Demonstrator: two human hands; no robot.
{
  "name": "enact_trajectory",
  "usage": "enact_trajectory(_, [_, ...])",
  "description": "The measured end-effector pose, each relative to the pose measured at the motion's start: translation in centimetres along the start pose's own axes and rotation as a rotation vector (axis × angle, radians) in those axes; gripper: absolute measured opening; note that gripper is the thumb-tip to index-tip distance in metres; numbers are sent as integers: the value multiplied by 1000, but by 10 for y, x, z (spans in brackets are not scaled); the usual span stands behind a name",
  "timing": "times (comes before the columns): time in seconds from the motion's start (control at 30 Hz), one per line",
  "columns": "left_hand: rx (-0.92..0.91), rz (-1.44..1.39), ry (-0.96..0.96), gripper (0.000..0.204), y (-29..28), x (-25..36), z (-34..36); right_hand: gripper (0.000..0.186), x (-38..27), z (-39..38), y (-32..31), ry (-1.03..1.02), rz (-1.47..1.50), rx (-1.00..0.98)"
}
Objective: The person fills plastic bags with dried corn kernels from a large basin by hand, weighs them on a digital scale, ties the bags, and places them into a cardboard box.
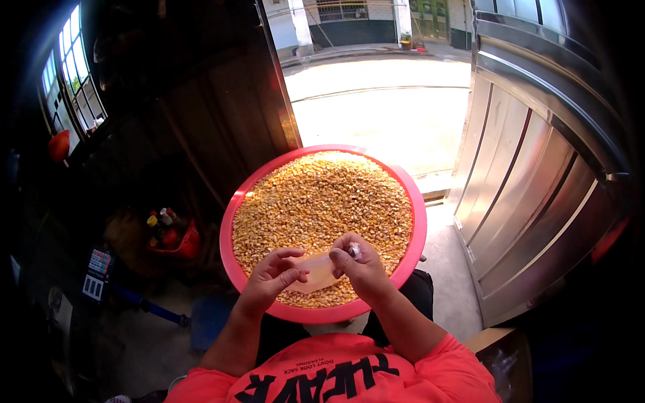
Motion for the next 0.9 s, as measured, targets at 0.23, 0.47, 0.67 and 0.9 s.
enact_trajectory(0.23, [-65, -584, 104, 19, 3, -9, 4, 14, 9, 1, 3, 55, 10, -31])
enact_trajectory(0.47, [18, -519, -8, 16, -4, -22, 5, 16, 7, 3, 4, 69, 110, -51])
enact_trajectory(0.67, [202, -419, 28, 17, -9, -16, 5, 16, -2, -1, 9, -1, 28, -119])
enact_trajectory(0.9, [115, -150, 56, 22, 12, -4, 4, 24, -29, -13, 51, -167, -715, -275])
Point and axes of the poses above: each hand's wrist, its own z-axis towards the middle knuckle, its own y-axis out of the palm, x = y × z, the point moved 6 cm from there along z, towards the middle knuckle, and after that the axes turned 6 degrees about z, right-handed, at the moved point
